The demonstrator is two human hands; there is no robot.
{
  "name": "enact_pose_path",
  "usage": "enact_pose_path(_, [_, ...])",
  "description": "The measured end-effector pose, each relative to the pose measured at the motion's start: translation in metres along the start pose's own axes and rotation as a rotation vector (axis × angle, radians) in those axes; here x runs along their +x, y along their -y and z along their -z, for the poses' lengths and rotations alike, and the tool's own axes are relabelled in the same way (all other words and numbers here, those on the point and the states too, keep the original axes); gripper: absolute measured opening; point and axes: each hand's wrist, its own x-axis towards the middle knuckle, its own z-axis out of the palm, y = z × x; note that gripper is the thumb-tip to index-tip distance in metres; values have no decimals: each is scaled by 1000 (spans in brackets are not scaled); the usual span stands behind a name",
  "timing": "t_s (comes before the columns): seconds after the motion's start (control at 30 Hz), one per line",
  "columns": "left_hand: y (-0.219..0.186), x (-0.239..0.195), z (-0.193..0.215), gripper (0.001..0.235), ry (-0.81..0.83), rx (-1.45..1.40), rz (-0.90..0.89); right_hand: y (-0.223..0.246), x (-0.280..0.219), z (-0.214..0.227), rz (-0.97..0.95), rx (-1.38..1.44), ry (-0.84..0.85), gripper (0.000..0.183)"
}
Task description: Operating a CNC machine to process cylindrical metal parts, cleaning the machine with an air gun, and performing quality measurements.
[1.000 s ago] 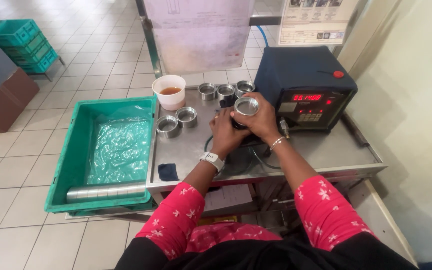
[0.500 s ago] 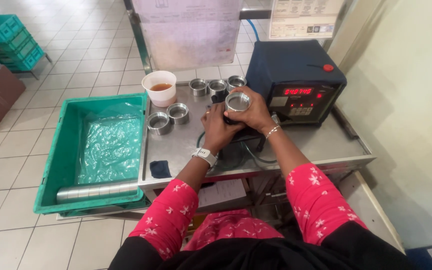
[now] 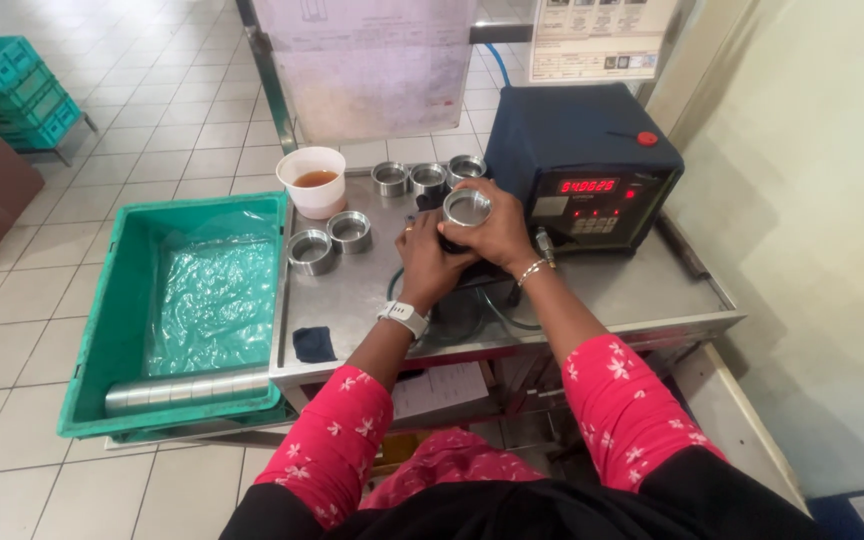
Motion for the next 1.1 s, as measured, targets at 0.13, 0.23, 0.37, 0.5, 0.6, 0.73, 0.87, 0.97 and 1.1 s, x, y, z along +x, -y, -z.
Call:
enact_pose_path(0.13, [-9,-4,6,75,34,12,39,-5,3,5,-19,108,92,52])
enact_pose_path(0.23, [-11,-4,4,76,23,-2,51,-4,2,5,-7,192,136,51])
enact_pose_path(0.37, [-4,0,-5,74,-2,31,30,2,-9,-7,-17,73,1,51])
enact_pose_path(0.5, [-1,7,0,63,26,70,59,-7,-5,-7,67,-95,-95,52])
enact_pose_path(0.6, [-5,12,11,63,80,51,-41,-2,1,2,85,-31,-4,52])
enact_pose_path(0.73, [-14,17,24,59,138,-14,0,-2,7,10,53,71,94,51])
enact_pose_path(0.87, [-14,16,23,58,158,-36,-25,-3,9,15,64,111,152,51])
enact_pose_path(0.97, [-18,14,23,57,167,-32,-14,1,5,10,54,96,130,50])
enact_pose_path(1.1, [-14,13,13,59,137,57,9,-1,-1,-4,58,-13,-28,46])
